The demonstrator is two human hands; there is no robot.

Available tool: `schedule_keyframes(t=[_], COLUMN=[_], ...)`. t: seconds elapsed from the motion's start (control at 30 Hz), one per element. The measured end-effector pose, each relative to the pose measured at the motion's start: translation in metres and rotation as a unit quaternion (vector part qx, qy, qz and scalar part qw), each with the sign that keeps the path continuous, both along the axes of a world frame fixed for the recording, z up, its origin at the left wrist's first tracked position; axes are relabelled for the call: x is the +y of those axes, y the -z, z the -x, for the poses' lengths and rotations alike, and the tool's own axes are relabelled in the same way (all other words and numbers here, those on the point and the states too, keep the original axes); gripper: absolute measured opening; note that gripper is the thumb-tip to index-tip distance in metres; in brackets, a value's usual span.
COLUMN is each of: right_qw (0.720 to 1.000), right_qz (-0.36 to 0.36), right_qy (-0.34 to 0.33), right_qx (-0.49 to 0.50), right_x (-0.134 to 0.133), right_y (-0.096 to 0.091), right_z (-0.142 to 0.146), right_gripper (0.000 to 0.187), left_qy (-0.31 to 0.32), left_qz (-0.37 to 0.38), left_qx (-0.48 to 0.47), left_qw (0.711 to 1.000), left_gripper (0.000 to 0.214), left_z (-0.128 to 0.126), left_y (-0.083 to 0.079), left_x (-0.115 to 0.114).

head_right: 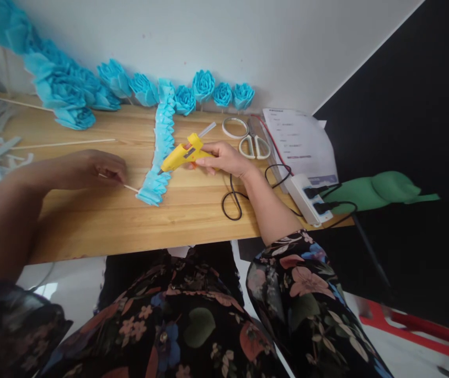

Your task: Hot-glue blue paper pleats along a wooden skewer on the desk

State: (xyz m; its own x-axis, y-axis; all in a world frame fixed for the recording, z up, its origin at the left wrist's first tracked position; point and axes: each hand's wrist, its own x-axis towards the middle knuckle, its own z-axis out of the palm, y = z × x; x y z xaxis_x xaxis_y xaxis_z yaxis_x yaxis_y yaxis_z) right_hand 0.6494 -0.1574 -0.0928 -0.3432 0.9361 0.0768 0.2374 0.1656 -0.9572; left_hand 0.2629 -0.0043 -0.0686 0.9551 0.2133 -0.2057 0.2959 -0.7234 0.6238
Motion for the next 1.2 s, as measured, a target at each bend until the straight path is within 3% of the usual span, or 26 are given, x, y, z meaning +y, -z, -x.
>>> schedule_keyframes(t=[0.2,0.47,0.8,1.07,1.2], right_qw=[0.999,1.0,0.999,1.0,0.999], right_qz=[0.018,0.005,0.008,0.0,0.004], right_qy=[-0.016,0.011,-0.017,0.007,-0.017], right_qx=[-0.026,0.008,-0.037,-0.008,-0.039], right_x=[0.0,0.0003,0.0003,0.001,0.0004], right_y=[-0.0005,0.002,0.0044,0.0062,0.0037], right_z=[-0.0002,0.003,0.0074,0.0032,0.0069], right_gripper=[0.043,0.047,0.046,0.051,0.049], left_qy=[0.0,-0.006,-0.009,-0.013,0.0], left_qz=[-0.002,0.001,0.004,0.007,0.006], left_qx=[0.004,-0.006,0.007,0.012,-0.003], left_qw=[1.0,1.0,1.0,1.0,1.0], left_gripper=[0.026,0.026,0.03,0.027,0.029], left_z=[0.0002,0.0,0.0,0.0008,0.0008], left_y=[-0.0005,0.0002,-0.0002,0.0016,0.0044], left_x=[0.0004,-0.0002,-0.0006,0.001,0.0018])
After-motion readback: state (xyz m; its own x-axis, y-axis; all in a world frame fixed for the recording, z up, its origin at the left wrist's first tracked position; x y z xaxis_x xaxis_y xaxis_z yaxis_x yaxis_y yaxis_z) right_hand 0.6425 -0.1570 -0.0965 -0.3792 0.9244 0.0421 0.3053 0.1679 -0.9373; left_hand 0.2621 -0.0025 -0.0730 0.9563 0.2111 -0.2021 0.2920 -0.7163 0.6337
